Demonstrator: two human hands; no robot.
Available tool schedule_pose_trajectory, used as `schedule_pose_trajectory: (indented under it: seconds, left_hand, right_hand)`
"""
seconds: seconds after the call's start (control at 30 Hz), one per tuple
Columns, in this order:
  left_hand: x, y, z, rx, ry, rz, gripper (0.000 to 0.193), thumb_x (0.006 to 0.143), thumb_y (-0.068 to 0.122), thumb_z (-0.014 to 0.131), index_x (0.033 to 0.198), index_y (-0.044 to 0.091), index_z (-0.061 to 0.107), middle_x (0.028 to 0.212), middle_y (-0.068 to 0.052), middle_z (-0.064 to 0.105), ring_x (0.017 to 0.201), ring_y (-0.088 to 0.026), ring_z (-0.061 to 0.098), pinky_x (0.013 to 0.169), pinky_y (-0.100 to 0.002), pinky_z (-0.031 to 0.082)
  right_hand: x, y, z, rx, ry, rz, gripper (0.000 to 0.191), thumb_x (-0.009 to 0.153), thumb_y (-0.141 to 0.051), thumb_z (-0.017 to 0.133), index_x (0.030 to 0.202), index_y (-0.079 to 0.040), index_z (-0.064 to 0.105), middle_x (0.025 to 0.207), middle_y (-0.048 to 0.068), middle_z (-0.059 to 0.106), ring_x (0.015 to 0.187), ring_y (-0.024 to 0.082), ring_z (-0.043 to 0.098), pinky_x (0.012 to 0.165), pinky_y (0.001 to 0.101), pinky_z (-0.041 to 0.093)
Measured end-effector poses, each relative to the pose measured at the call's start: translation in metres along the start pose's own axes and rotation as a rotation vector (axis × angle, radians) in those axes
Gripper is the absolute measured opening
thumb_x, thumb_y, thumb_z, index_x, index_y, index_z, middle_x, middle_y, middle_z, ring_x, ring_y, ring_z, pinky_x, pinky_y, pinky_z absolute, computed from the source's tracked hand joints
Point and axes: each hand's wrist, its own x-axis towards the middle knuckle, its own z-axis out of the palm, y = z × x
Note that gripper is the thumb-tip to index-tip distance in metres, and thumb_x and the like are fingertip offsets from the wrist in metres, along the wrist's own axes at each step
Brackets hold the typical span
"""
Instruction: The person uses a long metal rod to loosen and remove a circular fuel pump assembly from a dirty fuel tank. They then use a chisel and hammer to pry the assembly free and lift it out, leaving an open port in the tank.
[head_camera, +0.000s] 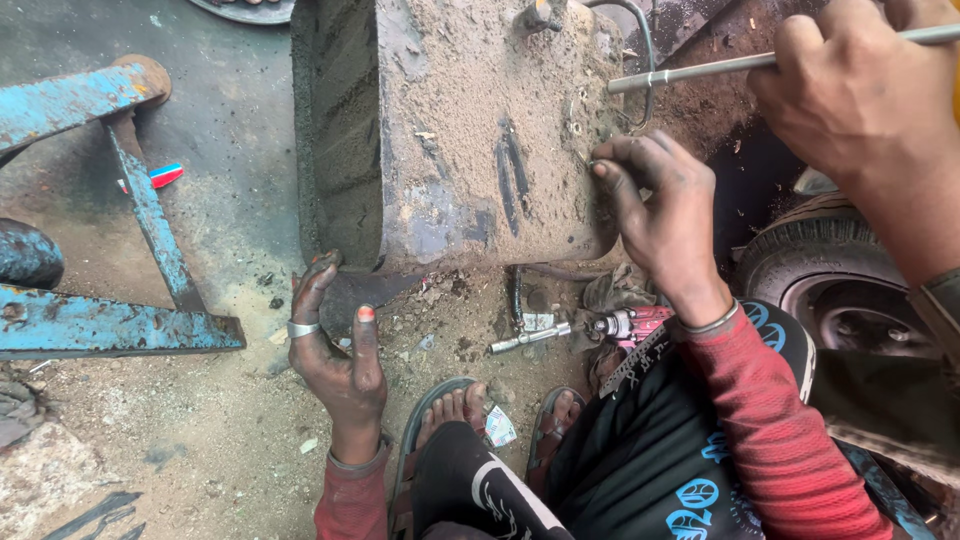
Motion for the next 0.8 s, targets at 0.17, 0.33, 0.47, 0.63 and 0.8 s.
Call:
schedule_pose_trajectory:
  seconds: [0.17, 0.33, 0.47, 0.63, 0.8]
  left_hand:
    - [-0.001, 0.000, 0.019, -0.011, 0.005, -0.001, 0.040, 0.102, 0.014, 0.062, 0.138, -0.001, 0.056, 0.143, -0.021, 0.061, 0.143, -0.036, 0.055, 0.128, -0.051, 0.039]
    - [-0.010, 0.002, 0.032, -0.062, 0.036, -0.020, 0.038, 0.103, 0.013, 0.062, 0.138, -0.001, 0.056, 0.144, -0.021, 0.060, 0.144, -0.034, 0.054, 0.129, -0.050, 0.039]
    - [0.001, -0.002, 0.021, -0.061, 0.050, -0.007, 0.039, 0.102, 0.012, 0.061, 0.138, -0.002, 0.056, 0.144, -0.021, 0.060, 0.144, -0.033, 0.054, 0.129, -0.049, 0.038]
    - [0.019, 0.012, 0.023, -0.071, 0.041, -0.025, 0.038, 0.102, 0.011, 0.061, 0.138, -0.002, 0.056, 0.143, -0.021, 0.060, 0.144, -0.033, 0.054, 0.128, -0.049, 0.038]
    - [0.024, 0.026, 0.012, -0.066, 0.030, -0.038, 0.038, 0.103, 0.014, 0.062, 0.138, -0.002, 0.057, 0.144, -0.021, 0.061, 0.143, -0.033, 0.054, 0.128, -0.049, 0.037]
  right_hand:
    - [0.005, 0.008, -0.010, -0.092, -0.002, -0.035, 0.013, 0.101, -0.001, 0.074, 0.113, 0.001, 0.073, 0.093, 0.013, 0.067, 0.079, 0.022, 0.067, 0.071, 0.0308, 0.052]
    - [-0.001, 0.013, -0.016, -0.109, 0.002, -0.050, 0.021, 0.098, -0.005, 0.078, 0.117, 0.001, 0.072, 0.098, 0.014, 0.068, 0.082, 0.022, 0.070, 0.069, 0.0319, 0.053]
    - [0.002, 0.002, -0.003, -0.205, 0.016, -0.098, 0.025, 0.097, -0.004, 0.079, 0.120, 0.000, 0.071, 0.102, 0.015, 0.068, 0.085, 0.027, 0.070, 0.074, 0.0364, 0.054]
    - [0.021, -0.003, -0.011, -0.242, 0.061, -0.173, 0.024, 0.099, -0.005, 0.079, 0.122, -0.001, 0.070, 0.110, 0.016, 0.069, 0.092, 0.032, 0.071, 0.081, 0.0390, 0.056]
    - [0.022, -0.015, -0.019, -0.285, 0.068, -0.168, 0.023, 0.100, -0.006, 0.077, 0.121, -0.001, 0.070, 0.109, 0.016, 0.069, 0.090, 0.034, 0.070, 0.080, 0.0406, 0.056]
